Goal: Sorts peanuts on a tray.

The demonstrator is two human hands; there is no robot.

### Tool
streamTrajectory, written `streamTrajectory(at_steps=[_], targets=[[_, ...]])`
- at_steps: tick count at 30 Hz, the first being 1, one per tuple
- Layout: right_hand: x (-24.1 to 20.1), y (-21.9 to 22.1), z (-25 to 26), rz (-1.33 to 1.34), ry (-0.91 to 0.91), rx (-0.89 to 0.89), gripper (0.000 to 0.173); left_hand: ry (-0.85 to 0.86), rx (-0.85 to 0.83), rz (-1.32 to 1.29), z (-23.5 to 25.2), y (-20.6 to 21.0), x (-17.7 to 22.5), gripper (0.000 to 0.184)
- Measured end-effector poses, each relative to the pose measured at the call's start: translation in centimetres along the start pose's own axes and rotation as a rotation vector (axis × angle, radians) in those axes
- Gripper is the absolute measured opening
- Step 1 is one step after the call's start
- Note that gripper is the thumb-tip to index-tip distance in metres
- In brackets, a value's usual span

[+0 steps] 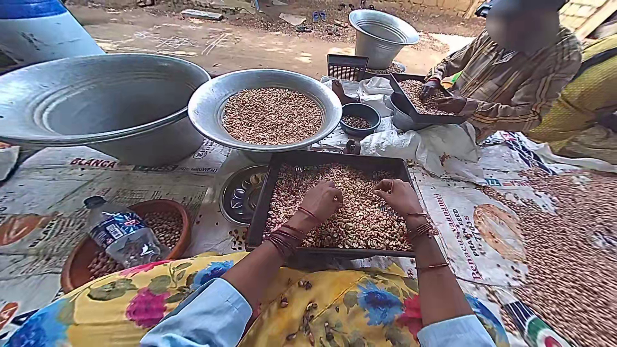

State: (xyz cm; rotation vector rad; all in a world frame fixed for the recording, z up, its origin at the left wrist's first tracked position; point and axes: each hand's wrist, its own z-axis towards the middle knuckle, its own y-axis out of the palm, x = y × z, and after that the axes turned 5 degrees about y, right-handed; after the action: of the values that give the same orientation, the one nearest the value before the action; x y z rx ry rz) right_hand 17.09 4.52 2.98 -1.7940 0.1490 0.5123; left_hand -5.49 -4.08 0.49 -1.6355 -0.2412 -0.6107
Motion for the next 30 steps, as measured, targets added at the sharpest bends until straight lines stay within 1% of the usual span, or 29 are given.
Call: streamTrajectory(at_steps=[2,3,4,6,7,9,10,12,14,16,19,22,23,24,25,26,27,28,29,30], targets=[[-0.6,0.4,0.2,-0.131,0.069,-0.025,0.024,0.006,0.070,-0.086,-0.1,-0.5,-0.5,0.023],[-0.8,0.7,0.4,-0.170,0.072,-0.030,0.024,0.001,0.145,-0.172,-0.2,-1.0,-0.9,0.022],[-1.1,1.0,0.5,-0.198,0.067,-0.037,0.025,-0.029,0.220,-0.283,-0.5,-1.7,-1.2,0.020],[-1.4,1.6,0.8,-0.237,0.041,-0.044,0.027,-0.113,0.310,-0.502,-1.0,-3.4,-1.8,0.016],[-1.6,1.9,0.9,-0.255,0.029,-0.052,0.027,-0.133,0.344,-0.549,-1.3,-4.0,-2.2,0.014],[-1.8,2.1,1.1,-0.290,0.019,-0.078,0.029,-0.145,0.348,-0.488,-1.9,-4.9,-2.7,0.012],[-1.9,2.3,1.1,-0.305,0.017,-0.089,0.029,-0.138,0.295,-0.424,-2.2,-5.3,-2.6,0.012],[-1.9,2.5,1.2,-0.333,0.020,-0.104,0.030,-0.097,0.128,-0.290,-2.3,-5.3,-2.2,0.014],[-1.8,2.6,1.2,-0.342,0.020,-0.120,0.030,-0.001,-0.059,-0.199,-2.3,-4.9,-1.3,0.018],[-1.7,2.7,1.2,-0.342,0.017,-0.135,0.031,0.099,-0.180,-0.151,-2.2,-4.2,-0.3,0.018],[-1.5,2.5,1.1,-0.335,0.018,-0.135,0.032,0.200,-0.240,-0.118,-2.0,-2.3,1.3,0.020],[-1.4,1.8,0.8,-0.287,0.007,-0.143,0.033,0.170,-0.276,-0.056,-1.7,-0.6,2.3,0.022],[-1.3,1.4,0.5,-0.223,-0.034,-0.154,0.032,0.159,-0.280,-0.042,-1.6,-0.5,2.3,0.021],[-1.2,0.9,0.0,-0.123,-0.113,-0.182,0.030,0.168,-0.280,-0.056,-1.7,-0.9,2.2,0.021],[-0.9,0.4,-0.5,0.021,-0.234,-0.233,0.027,0.201,-0.286,-0.117,-1.9,-1.8,1.9,0.020],[-0.6,-0.1,-1.2,0.212,-0.378,-0.316,0.022,0.258,-0.312,-0.236,-2.3,-2.9,1.4,0.018],[-0.5,-0.4,-1.9,0.420,-0.512,-0.422,0.016,0.336,-0.373,-0.410,-2.8,-4.0,0.7,0.016],[-0.7,-0.7,-2.5,0.577,-0.608,-0.515,0.012,0.407,-0.451,-0.608,-3.3,-5.0,-0.1,0.018],[-0.9,-1.1,-3.0,0.618,-0.669,-0.556,0.010,0.466,-0.510,-0.752,-3.9,-5.8,-0.7,0.021],[-1.1,-1.5,-3.4,0.540,-0.697,-0.542,0.009,0.502,-0.519,-0.831,-4.3,-6.6,-1.3,0.023]])
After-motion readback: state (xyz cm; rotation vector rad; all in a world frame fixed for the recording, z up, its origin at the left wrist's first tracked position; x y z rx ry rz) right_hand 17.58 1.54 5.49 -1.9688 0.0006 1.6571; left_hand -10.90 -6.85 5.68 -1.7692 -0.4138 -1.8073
